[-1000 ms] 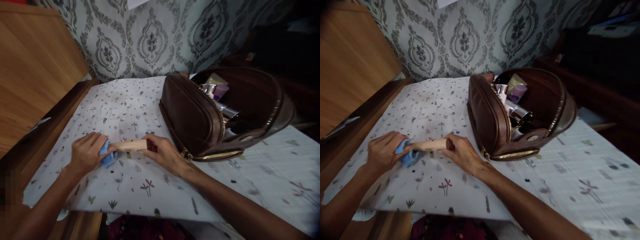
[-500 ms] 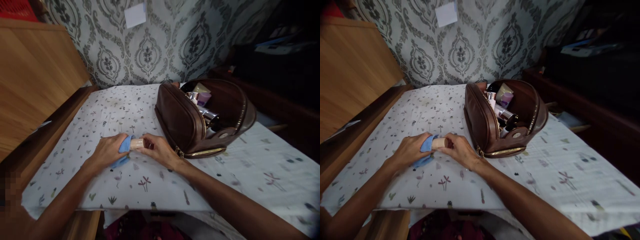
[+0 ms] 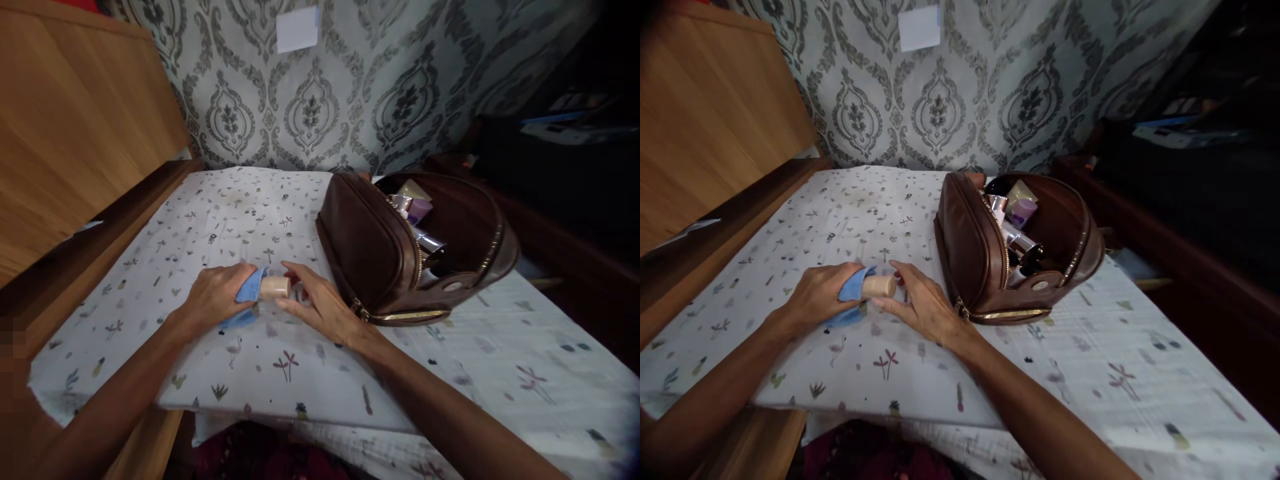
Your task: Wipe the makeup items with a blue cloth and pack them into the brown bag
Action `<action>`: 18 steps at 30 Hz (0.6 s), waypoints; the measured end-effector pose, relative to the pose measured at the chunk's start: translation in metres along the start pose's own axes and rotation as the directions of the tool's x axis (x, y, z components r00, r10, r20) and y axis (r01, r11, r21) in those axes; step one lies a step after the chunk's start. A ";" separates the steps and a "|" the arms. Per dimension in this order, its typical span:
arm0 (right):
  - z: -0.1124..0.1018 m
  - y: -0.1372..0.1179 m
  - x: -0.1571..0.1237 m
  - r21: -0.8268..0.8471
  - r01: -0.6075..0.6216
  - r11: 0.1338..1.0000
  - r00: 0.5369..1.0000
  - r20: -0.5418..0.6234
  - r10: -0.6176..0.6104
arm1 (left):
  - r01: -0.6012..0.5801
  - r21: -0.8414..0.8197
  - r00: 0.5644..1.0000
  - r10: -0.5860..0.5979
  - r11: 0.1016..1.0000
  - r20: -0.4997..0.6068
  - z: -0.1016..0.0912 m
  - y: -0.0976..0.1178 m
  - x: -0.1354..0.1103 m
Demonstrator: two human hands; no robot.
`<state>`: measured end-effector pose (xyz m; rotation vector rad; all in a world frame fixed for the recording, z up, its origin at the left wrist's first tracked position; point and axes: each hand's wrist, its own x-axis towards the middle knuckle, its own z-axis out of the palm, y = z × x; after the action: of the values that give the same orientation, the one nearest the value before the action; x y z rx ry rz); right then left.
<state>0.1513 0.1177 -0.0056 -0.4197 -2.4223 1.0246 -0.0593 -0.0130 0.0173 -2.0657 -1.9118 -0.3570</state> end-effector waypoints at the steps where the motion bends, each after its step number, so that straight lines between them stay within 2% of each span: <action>1: 0.001 0.000 0.000 0.013 -0.029 1.000 1.000 -0.003 0.029 | -0.009 0.004 1.000 0.009 1.000 -0.005 0.000 0.000 -0.001; 5: 0.002 0.007 0.003 -0.003 -0.116 0.993 0.992 -0.050 0.115 | 0.006 -0.010 1.000 -0.007 1.000 -0.016 -0.002 -0.003 -0.001; 8: 0.002 0.013 0.005 -0.049 -0.111 0.993 0.989 -0.109 0.105 | 0.065 -0.048 0.997 -0.067 0.997 -0.036 -0.004 -0.006 -0.001; 11: -0.001 0.011 0.003 -0.010 -0.055 0.998 0.992 -0.114 0.053 | 0.065 -0.050 0.997 -0.067 0.997 -0.044 -0.002 -0.007 -0.002; 18: -0.007 -0.010 0.000 0.077 0.113 0.991 0.993 -0.027 -0.111 | -0.044 0.001 0.999 0.044 0.999 -0.021 0.000 -0.002 -0.002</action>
<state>0.1540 0.1154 0.0062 -0.2633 -2.3484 1.0562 -0.0612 -0.0144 0.0165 -2.0917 -1.8516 -0.3666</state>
